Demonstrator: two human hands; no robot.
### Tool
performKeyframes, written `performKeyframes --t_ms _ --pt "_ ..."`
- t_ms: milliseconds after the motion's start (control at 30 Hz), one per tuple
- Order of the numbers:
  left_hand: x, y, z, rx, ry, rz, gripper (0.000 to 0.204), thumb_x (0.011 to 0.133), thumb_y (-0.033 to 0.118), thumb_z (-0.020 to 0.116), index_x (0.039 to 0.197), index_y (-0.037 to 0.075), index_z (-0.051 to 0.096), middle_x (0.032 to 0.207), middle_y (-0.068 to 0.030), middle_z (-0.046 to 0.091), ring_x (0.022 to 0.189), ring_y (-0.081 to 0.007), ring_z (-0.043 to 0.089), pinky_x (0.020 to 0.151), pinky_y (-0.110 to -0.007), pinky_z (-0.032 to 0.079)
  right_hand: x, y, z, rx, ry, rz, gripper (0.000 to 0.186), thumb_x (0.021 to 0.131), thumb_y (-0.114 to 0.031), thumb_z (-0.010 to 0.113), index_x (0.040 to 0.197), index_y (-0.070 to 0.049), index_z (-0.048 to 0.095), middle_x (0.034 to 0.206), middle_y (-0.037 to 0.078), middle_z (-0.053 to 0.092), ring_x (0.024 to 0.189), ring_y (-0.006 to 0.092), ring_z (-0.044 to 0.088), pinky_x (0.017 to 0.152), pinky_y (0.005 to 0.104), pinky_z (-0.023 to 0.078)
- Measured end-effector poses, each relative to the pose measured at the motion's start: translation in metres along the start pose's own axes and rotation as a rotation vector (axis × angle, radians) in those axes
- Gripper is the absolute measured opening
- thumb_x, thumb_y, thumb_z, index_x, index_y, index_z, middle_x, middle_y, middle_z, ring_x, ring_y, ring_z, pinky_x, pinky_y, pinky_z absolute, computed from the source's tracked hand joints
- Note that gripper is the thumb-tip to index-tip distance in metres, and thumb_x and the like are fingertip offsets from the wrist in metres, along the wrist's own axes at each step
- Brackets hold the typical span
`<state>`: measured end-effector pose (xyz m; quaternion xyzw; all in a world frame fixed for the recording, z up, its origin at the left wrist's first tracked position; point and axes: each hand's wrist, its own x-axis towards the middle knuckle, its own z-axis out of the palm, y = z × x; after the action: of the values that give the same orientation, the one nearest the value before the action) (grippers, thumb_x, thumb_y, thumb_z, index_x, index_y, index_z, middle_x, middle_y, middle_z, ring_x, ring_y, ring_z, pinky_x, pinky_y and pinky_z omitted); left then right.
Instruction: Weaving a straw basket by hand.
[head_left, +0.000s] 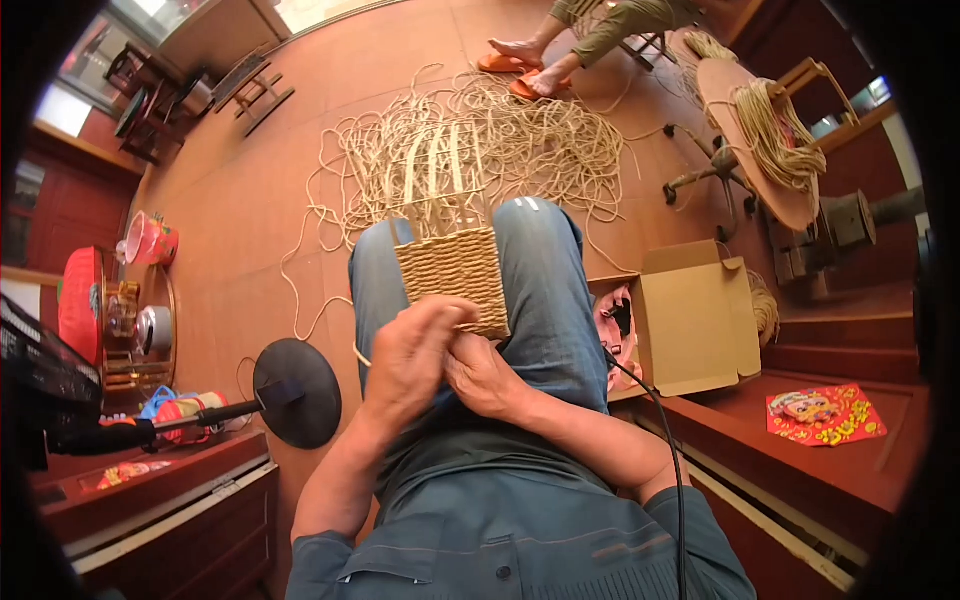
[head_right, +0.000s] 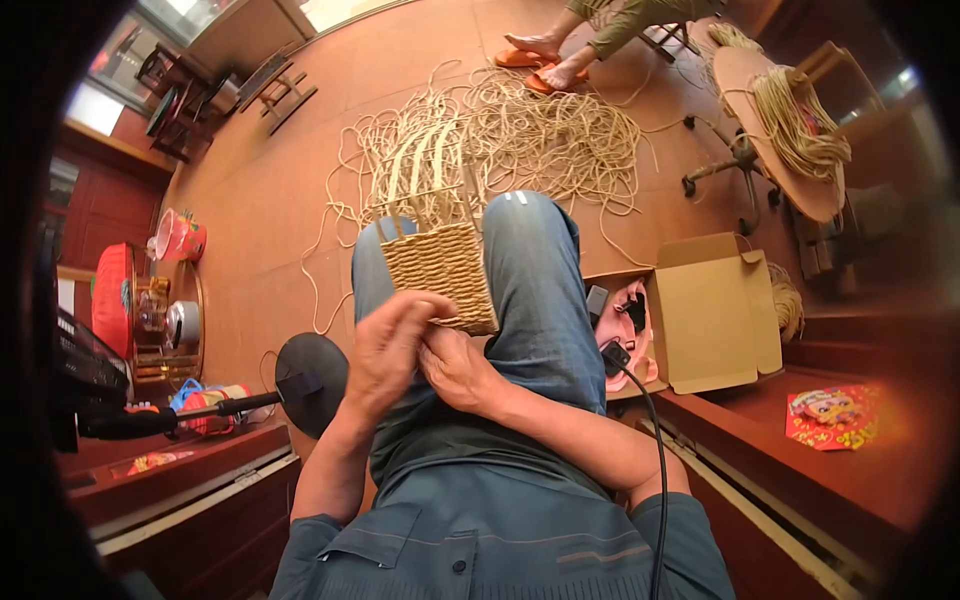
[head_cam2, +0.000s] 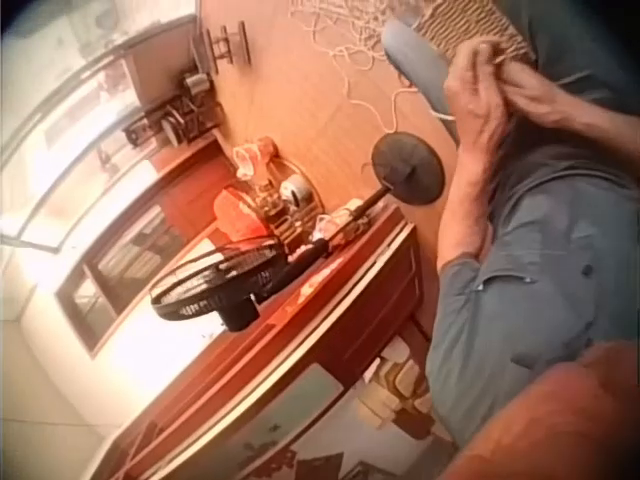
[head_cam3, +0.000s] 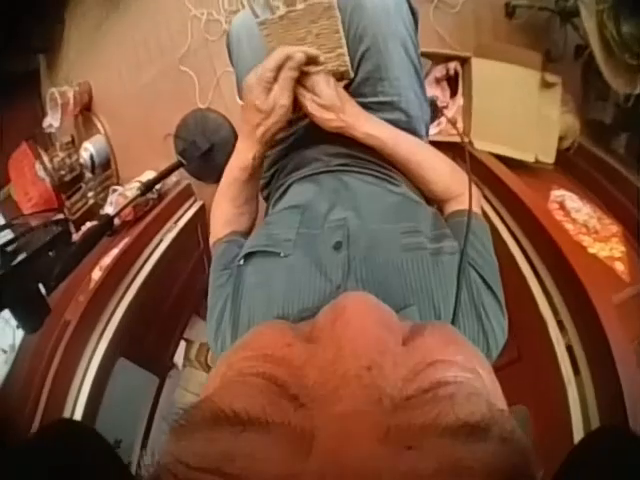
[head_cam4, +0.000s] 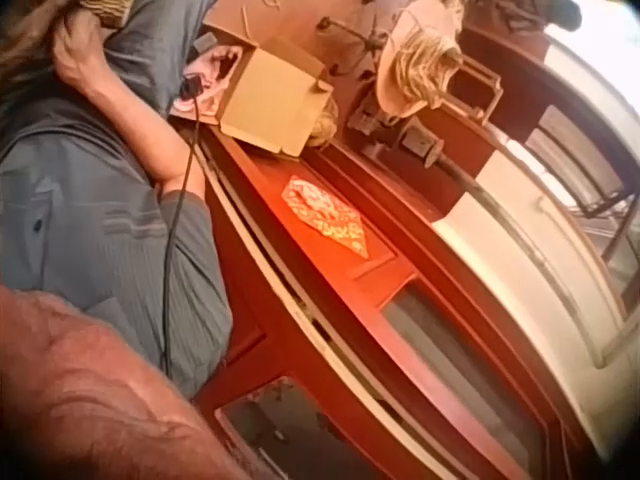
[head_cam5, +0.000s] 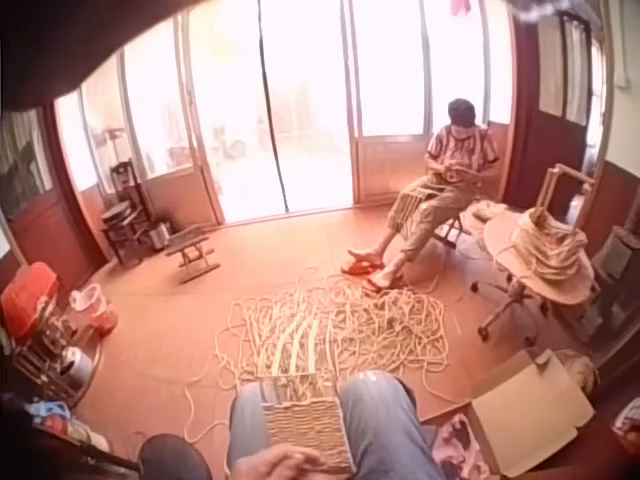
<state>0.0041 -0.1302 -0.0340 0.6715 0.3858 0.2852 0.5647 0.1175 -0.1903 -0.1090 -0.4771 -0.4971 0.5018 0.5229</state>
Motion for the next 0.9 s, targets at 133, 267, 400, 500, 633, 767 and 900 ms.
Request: performKeyframes --t_ms 133,267,400,500,633,767,900 --pt "0.019 -0.021 -0.045 -0.366 0.170 -0.111 0.036 0.118 0.032 0.053 0.134 0.003 0.069 0.100 -0.0033 0.072 0.072 -0.0048 0.058 0.064 -0.021 0.051 -0.001 -0.038 -0.031 -0.287 0.232 -0.188 0.017 0.105 -0.016 0.069 0.105 0.001 0.069 0.096 0.017 0.069 0.089 0.0361 0.068 0.079 0.0445 0.054" --pt "0.040 -0.043 -0.072 -0.137 0.297 -0.094 0.037 0.117 0.028 0.055 0.137 0.001 0.069 0.108 -0.0046 0.070 0.072 -0.0041 0.054 0.062 -0.021 0.051 0.027 -0.048 -0.060 -0.508 0.624 -0.434 0.015 0.098 -0.009 0.074 0.110 -0.001 0.070 0.106 0.016 0.070 0.101 0.0345 0.070 0.089 0.0423 0.055" --pt "0.060 -0.064 -0.075 -0.024 0.301 -0.053 0.038 0.116 0.030 0.057 0.134 0.000 0.072 0.116 -0.0073 0.074 0.103 -0.0149 0.068 0.097 -0.032 0.056 0.044 -0.045 -0.076 -0.362 0.681 -0.312 0.017 0.099 -0.012 0.072 0.111 -0.002 0.069 0.102 0.016 0.069 0.096 0.0328 0.070 0.087 0.0416 0.056" --pt "0.067 -0.070 -0.070 -0.103 0.187 -0.105 0.039 0.116 0.031 0.057 0.136 0.000 0.070 0.118 -0.0078 0.075 0.103 -0.0159 0.071 0.098 -0.033 0.058 0.036 -0.054 -0.086 -0.247 0.546 -0.204 0.019 0.099 -0.017 0.073 0.108 -0.001 0.069 0.097 0.015 0.071 0.092 0.0306 0.072 0.085 0.0407 0.057" --pt "0.066 -0.072 -0.061 -0.133 0.155 -0.121 0.036 0.116 0.032 0.056 0.134 0.003 0.069 0.114 -0.0058 0.079 0.092 -0.0135 0.075 0.085 -0.031 0.061 0.017 -0.091 -0.103 -0.238 0.342 -0.187 0.020 0.100 -0.018 0.072 0.106 0.000 0.071 0.096 0.014 0.074 0.089 0.0259 0.073 0.083 0.0381 0.058" --pt "0.064 -0.080 -0.063 -0.034 0.214 -0.095 0.035 0.116 0.032 0.056 0.133 0.004 0.070 0.111 -0.0041 0.079 0.088 -0.0112 0.073 0.080 -0.029 0.060 0.033 -0.130 -0.128 -0.176 0.458 -0.379 0.021 0.099 -0.018 0.077 0.108 0.001 0.075 0.088 0.008 0.074 0.084 0.0123 0.070 0.077 0.0309 0.057" --pt "0.065 -0.076 -0.060 0.069 0.188 -0.084 0.036 0.116 0.030 0.057 0.134 0.003 0.072 0.110 -0.0039 0.078 0.083 -0.0116 0.073 0.077 -0.028 0.059 0.039 -0.214 -0.168 0.143 0.670 -0.421 0.034 0.111 -0.026 0.060 0.116 0.006 0.070 0.108 0.018 0.074 0.097 0.0256 0.070 0.092 0.0371 0.056"
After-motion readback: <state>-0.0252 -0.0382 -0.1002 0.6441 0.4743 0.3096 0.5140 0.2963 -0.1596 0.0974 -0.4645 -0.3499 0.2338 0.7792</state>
